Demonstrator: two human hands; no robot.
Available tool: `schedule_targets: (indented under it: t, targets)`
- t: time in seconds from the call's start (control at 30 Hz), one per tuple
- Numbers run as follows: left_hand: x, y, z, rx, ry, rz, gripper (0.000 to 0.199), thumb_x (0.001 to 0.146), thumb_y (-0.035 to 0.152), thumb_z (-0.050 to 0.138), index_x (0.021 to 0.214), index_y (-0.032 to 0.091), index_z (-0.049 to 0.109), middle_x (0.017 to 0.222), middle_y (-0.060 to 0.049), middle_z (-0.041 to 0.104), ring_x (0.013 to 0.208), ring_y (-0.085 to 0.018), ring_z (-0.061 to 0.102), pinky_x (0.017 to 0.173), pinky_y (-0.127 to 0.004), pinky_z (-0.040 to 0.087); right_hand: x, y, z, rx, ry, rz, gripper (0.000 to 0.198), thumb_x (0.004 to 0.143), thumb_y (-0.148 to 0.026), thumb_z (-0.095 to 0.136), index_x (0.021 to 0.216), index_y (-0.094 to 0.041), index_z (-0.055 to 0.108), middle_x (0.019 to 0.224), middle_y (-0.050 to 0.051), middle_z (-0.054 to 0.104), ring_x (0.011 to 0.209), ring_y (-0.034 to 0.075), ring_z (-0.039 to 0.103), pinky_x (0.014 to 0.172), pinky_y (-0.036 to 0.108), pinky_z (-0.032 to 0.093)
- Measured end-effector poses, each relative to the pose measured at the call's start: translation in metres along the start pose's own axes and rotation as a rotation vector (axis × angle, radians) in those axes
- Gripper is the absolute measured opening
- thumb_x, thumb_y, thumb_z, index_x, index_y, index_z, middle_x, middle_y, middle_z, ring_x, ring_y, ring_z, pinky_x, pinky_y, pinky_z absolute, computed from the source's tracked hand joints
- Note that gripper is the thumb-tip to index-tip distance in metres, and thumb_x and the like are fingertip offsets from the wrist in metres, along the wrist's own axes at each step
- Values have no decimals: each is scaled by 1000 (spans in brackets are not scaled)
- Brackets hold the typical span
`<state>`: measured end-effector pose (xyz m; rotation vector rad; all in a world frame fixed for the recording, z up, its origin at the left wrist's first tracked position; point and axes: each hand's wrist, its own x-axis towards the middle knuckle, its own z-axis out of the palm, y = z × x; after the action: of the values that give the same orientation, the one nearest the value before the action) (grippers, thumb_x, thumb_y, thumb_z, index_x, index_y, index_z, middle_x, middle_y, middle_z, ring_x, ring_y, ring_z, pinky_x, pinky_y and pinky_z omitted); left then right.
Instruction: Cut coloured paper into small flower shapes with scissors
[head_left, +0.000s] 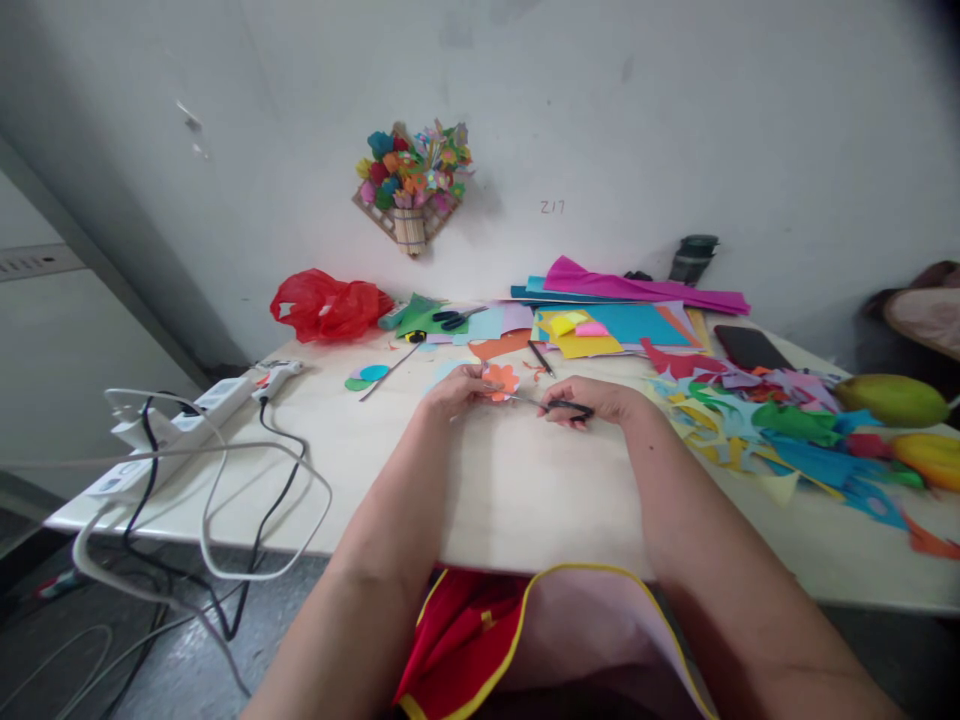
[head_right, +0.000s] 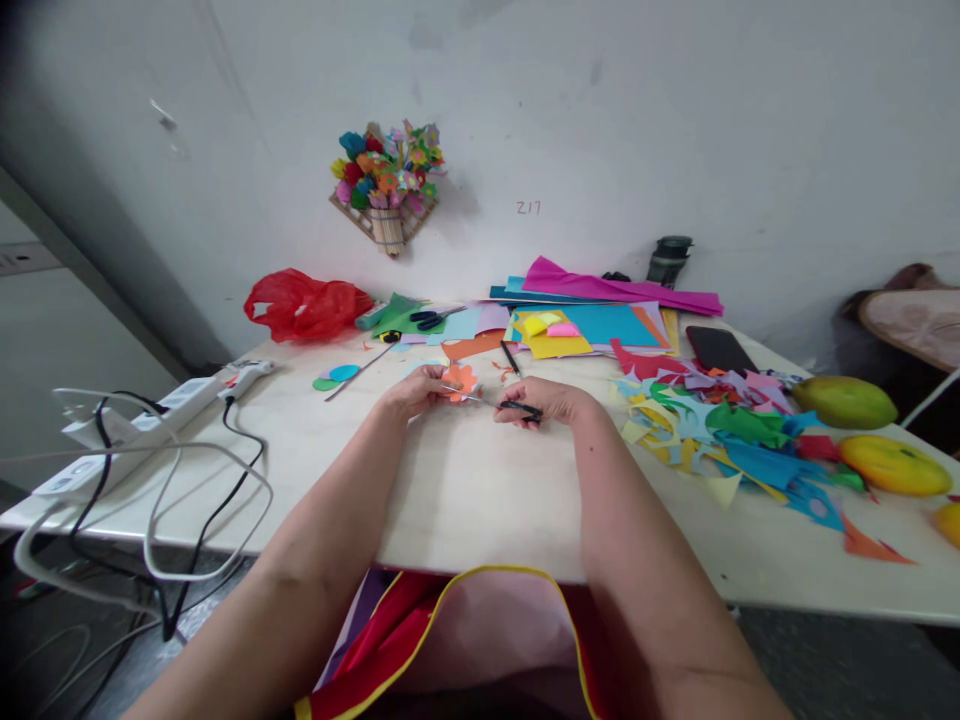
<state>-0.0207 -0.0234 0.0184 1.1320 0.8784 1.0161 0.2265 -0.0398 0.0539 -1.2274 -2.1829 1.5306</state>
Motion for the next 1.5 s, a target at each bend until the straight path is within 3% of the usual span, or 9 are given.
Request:
schedule_targets:
  t: [0.8,1.5]
  targets:
    - [-1,2,-1,22,-55,-71,32,47,12,89,70,8,68,64,-6,71,58,-19,69,66,-32,58,0,-3,2,-21,-41,10,41,59,-44,83,81,-13,68,53,-4,56,42,5,42,43,21,29]
    - [1,0,-3,-13,0,-103,27,53,8,86,72,9,68,67,-9,72,60,-21,70,65,-33,59,3,1,0,-20,-28,-27,43,61,-46,82,85,-13,68,53,-5,54,42,5,40,44,21,28]
